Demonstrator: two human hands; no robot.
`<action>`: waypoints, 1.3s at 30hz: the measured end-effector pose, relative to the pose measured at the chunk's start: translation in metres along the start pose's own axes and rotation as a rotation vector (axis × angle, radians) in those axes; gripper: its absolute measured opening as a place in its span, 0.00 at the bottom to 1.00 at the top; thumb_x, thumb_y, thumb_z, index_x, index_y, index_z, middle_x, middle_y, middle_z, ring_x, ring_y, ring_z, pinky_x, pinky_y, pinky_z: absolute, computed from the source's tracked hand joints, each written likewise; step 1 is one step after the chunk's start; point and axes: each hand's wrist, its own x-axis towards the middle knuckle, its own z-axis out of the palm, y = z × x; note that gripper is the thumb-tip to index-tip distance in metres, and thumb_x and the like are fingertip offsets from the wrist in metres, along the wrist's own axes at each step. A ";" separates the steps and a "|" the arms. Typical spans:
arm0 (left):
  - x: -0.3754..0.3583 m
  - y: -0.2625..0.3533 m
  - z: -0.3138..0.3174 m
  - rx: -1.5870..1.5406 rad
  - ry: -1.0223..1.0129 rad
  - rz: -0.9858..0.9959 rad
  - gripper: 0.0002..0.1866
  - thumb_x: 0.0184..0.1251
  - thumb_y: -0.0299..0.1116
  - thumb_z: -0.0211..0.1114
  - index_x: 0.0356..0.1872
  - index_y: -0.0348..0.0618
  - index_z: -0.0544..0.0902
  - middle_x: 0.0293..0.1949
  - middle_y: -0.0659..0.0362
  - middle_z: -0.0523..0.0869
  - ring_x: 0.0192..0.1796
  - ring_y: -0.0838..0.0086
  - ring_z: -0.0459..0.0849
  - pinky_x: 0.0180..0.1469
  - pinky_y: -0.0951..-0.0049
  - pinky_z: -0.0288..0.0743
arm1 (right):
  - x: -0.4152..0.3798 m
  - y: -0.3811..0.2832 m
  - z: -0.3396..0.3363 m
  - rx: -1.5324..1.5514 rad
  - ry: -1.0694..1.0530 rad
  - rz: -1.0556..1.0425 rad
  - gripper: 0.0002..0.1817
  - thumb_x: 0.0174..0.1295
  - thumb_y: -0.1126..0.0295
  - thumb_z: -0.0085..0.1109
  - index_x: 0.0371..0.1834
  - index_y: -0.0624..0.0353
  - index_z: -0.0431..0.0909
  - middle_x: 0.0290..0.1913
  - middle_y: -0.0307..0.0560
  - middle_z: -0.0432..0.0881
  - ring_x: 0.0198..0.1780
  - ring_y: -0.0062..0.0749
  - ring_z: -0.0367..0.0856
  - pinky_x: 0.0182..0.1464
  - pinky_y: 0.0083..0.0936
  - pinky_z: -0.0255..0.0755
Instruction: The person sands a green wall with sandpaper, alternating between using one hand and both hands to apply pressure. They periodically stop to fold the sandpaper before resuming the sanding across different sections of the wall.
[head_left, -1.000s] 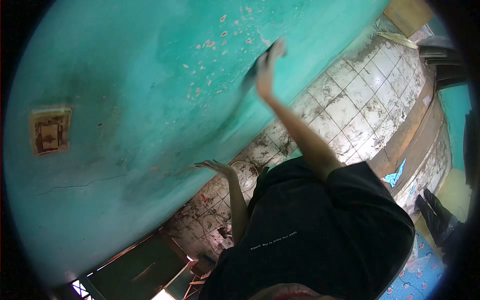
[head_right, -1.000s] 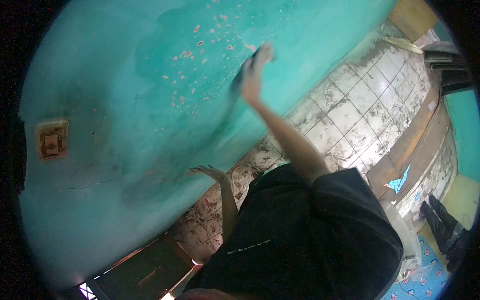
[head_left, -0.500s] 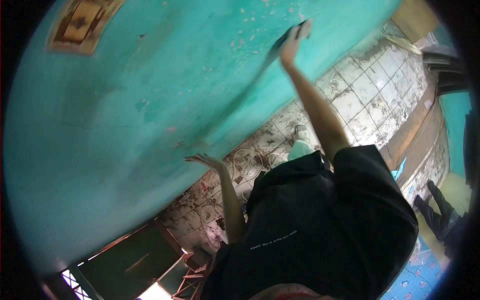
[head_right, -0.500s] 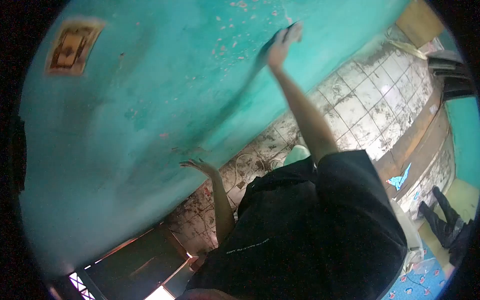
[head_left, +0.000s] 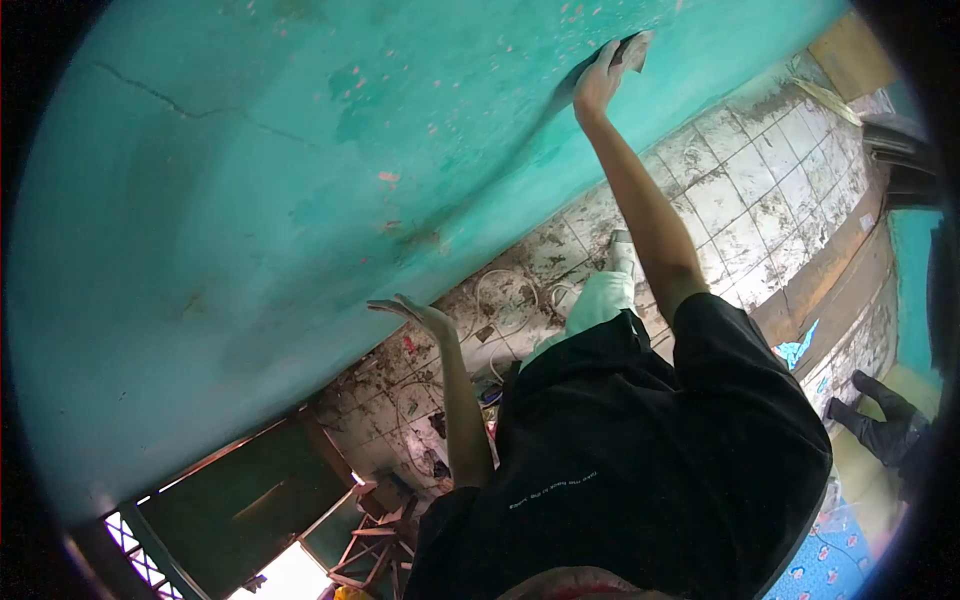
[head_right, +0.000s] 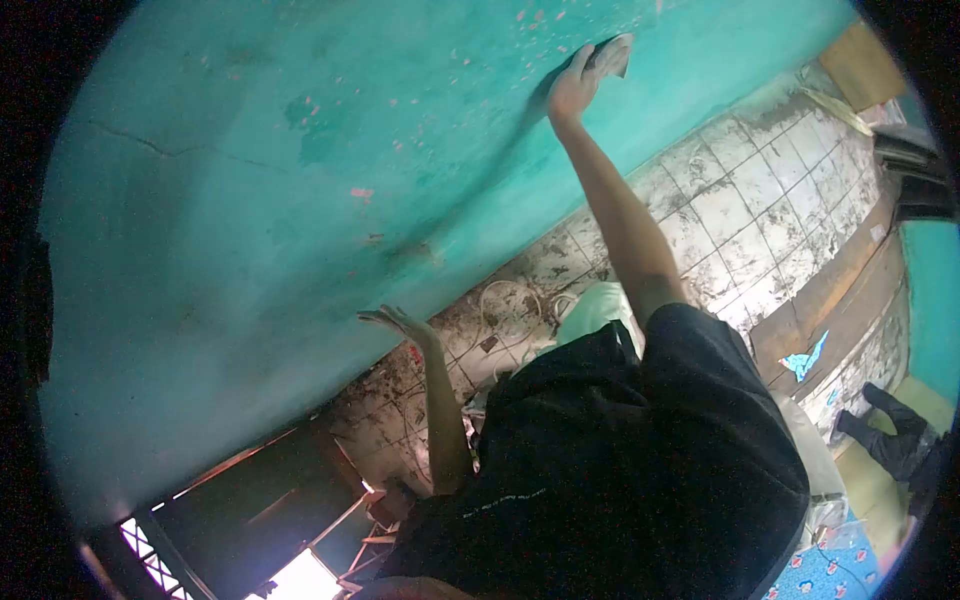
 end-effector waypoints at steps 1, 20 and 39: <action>0.001 -0.003 -0.005 -0.038 -0.006 0.006 0.48 0.76 0.69 0.36 0.81 0.49 0.29 0.81 0.52 0.21 0.83 0.58 0.24 0.82 0.48 0.31 | -0.006 -0.008 0.010 0.055 0.112 0.061 0.37 0.81 0.55 0.36 0.82 0.68 0.37 0.84 0.62 0.32 0.84 0.53 0.26 0.82 0.42 0.23; 0.007 -0.007 -0.010 -0.086 -0.163 -0.105 0.48 0.76 0.69 0.38 0.81 0.57 0.26 0.81 0.57 0.19 0.84 0.59 0.27 0.81 0.45 0.39 | -0.274 -0.041 0.051 0.121 -0.182 0.273 0.38 0.81 0.61 0.37 0.82 0.68 0.30 0.84 0.60 0.27 0.84 0.55 0.23 0.82 0.45 0.24; 0.024 -0.028 0.011 -0.144 -0.142 -0.172 0.49 0.74 0.71 0.42 0.81 0.59 0.28 0.81 0.56 0.20 0.84 0.52 0.36 0.79 0.40 0.45 | -0.091 0.016 0.016 0.041 0.018 0.163 0.36 0.82 0.55 0.34 0.83 0.62 0.35 0.85 0.57 0.28 0.84 0.51 0.23 0.82 0.45 0.23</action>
